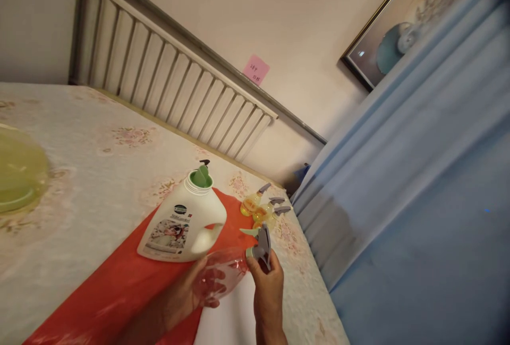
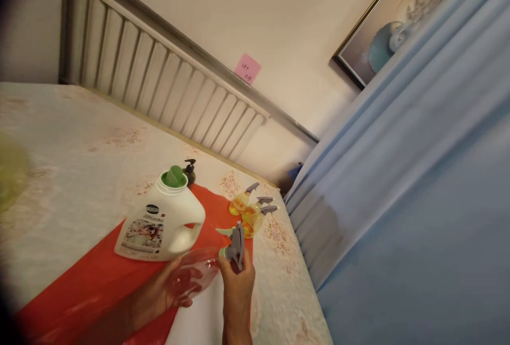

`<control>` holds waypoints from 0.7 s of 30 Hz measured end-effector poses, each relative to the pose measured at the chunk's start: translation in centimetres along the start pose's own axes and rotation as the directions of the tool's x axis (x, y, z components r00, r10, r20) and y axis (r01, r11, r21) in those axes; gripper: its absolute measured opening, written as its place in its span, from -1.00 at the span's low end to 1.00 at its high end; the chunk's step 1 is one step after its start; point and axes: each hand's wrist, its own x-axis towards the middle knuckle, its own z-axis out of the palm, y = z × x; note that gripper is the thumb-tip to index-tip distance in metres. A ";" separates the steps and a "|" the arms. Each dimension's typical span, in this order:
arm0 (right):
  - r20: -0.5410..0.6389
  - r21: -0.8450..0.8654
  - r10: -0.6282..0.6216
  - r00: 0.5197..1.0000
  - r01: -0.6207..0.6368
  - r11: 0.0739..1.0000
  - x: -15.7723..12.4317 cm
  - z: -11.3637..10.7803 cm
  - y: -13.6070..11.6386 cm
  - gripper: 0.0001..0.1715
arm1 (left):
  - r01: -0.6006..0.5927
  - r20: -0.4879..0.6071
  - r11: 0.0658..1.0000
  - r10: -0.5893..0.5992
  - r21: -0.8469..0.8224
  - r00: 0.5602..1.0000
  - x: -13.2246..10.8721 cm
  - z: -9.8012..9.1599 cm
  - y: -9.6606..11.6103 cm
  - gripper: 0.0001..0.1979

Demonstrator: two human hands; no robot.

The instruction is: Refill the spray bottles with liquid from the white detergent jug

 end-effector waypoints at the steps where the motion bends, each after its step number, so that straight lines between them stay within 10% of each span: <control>1: -0.009 -0.016 -0.001 1.000 0.001 1.000 -0.2 0.2 -0.4 -0.63 | 0.012 -0.007 1.000 -0.012 0.002 1.000 -0.1 0.1 -0.1 -0.47; 15: 0.232 0.316 -0.058 0.971 -0.019 0.949 -0.2 -0.1 1.3 -0.35 | 0.081 -0.023 0.995 -0.079 0.061 0.997 -0.8 1.3 -0.2 -0.31; 21: 0.130 0.335 -0.056 0.990 0.009 0.942 -0.7 0.9 0.1 -0.25 | 0.051 -0.001 0.998 -0.051 0.046 0.999 -0.9 1.0 0.1 -0.30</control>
